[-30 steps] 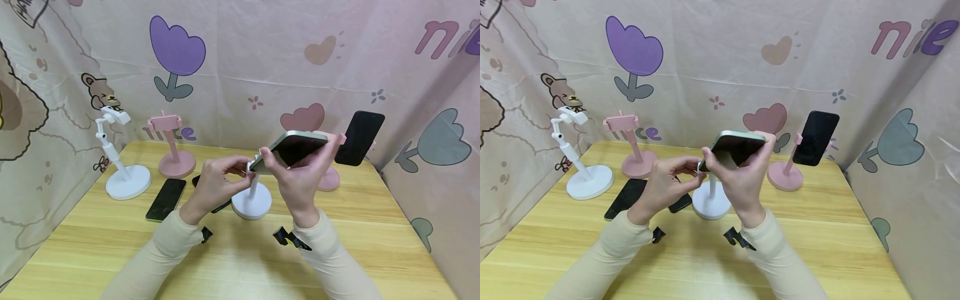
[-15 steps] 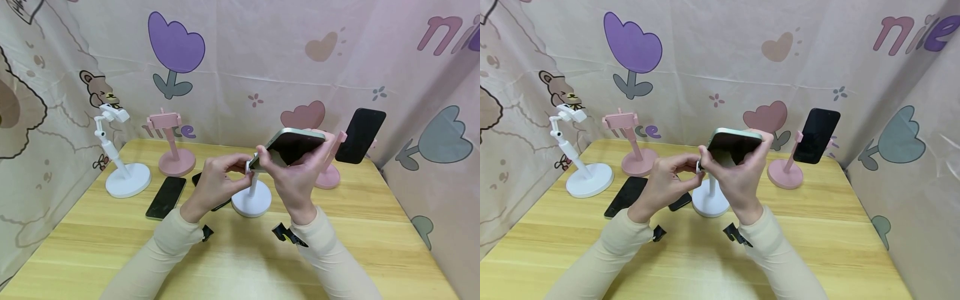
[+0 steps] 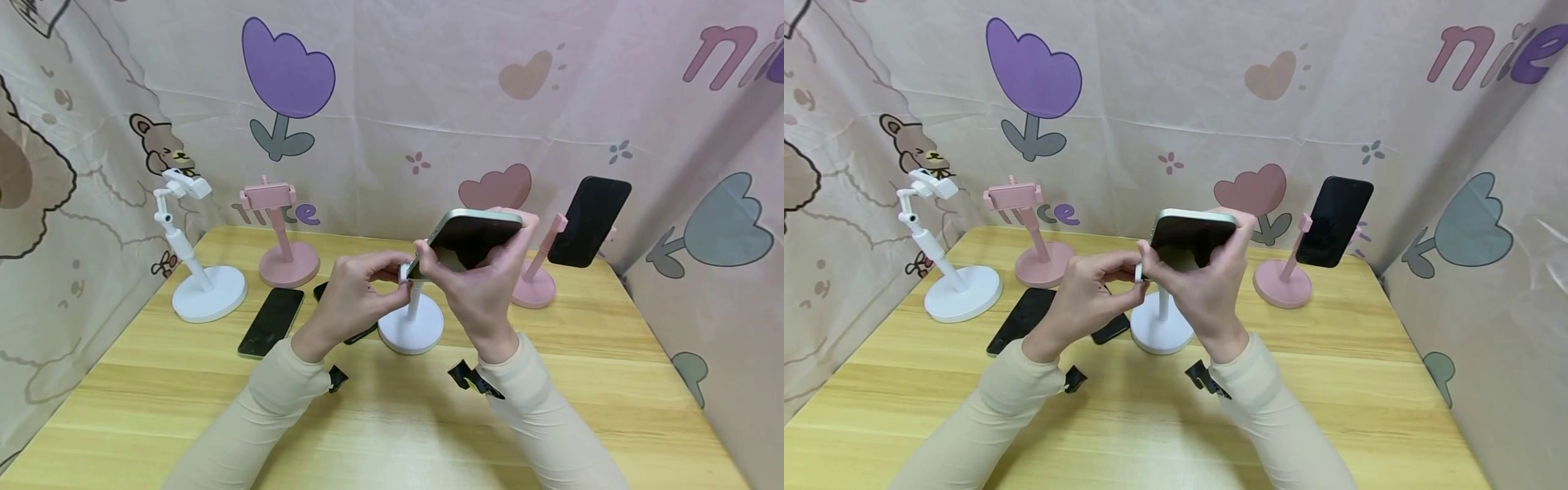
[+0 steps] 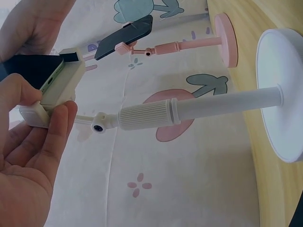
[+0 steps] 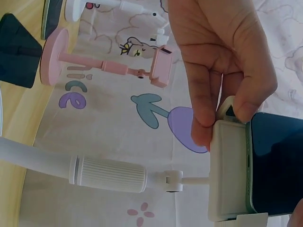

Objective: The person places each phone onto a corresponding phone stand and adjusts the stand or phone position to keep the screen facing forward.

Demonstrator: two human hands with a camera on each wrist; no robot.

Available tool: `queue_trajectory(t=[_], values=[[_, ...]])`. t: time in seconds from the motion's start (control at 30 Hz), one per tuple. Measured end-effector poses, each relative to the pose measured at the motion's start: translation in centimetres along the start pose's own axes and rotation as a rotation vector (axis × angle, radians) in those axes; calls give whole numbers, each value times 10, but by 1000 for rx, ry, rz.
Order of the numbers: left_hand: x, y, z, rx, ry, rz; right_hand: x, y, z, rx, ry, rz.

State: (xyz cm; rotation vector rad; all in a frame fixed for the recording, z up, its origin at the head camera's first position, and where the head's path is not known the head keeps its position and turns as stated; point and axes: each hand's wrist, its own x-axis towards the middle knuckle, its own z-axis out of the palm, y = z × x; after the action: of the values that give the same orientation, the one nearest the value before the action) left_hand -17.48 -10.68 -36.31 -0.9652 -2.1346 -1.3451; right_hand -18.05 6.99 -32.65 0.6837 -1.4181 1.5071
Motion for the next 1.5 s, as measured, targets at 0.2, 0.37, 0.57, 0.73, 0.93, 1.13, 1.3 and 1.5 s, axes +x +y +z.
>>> queue_trajectory(t=[0.2,0.37,0.57,0.73,0.93,1.13,1.3,1.5], values=[[0,0,-2,-28,-28,-13,0,2,-1,7,-36,-8],[0,1,-6,-40,-62,-9,-1,3,-2,-10,-52,-18],[0,-1,-9,-19,-67,9,0,3,-3,-21,-78,-26],[-1,-1,-8,-16,-58,18,-1,3,-5,-52,-99,-25],[-2,-2,-8,-11,-49,17,-4,5,-6,-83,-123,-41],[-2,-1,-8,-9,-47,16,-7,6,-8,-96,-150,-48],[-2,-1,-8,-2,-43,21,-9,8,-9,-107,-157,-58],[-3,-1,-8,0,-37,29,-11,9,-9,-96,-154,-60]])
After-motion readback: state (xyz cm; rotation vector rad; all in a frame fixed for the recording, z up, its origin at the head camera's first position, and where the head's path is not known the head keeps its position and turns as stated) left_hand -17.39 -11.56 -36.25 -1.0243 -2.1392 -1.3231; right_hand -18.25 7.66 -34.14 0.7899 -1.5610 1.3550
